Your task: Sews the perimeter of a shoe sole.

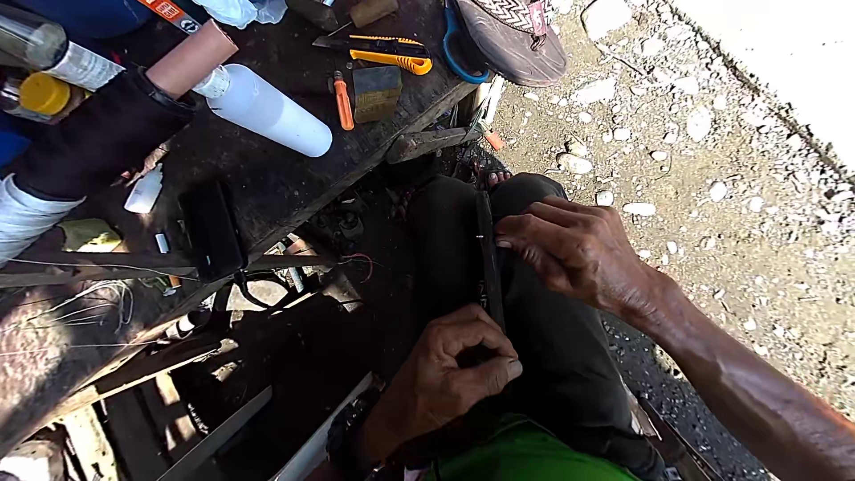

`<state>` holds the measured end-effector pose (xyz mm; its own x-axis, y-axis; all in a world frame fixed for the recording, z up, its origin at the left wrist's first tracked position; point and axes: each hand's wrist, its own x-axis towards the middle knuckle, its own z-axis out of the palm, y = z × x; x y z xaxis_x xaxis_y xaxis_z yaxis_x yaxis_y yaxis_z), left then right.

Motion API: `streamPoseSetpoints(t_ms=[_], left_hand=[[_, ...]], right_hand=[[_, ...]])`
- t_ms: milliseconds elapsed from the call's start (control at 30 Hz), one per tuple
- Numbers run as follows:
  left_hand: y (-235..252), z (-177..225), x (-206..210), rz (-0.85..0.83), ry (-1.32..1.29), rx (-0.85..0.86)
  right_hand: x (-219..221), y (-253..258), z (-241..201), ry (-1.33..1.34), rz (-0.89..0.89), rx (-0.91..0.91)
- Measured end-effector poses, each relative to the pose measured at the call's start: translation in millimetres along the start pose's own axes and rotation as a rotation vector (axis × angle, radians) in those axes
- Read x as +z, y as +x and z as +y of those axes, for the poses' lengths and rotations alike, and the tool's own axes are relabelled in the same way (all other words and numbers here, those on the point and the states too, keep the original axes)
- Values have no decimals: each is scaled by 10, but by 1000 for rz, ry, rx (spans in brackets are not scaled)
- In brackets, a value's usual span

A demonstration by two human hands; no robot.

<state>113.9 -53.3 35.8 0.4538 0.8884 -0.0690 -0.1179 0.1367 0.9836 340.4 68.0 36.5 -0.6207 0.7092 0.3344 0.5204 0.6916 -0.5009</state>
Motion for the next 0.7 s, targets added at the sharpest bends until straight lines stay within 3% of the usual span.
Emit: streamPoseSetpoints(t_ms=[100,233,400,700], left_hand=[[196,78,-170,186,-156,5],[499,62,-277,480,60,137],[534,-11,-189,461,372,206],[439,-12,-231,412,404,187]], right_hand=[[12,9,1,-8,8,-14],[10,8,3,-17,8,-28],[22,-11,4,-17,15,-14],[-15,22,-173,-187,-70,31]])
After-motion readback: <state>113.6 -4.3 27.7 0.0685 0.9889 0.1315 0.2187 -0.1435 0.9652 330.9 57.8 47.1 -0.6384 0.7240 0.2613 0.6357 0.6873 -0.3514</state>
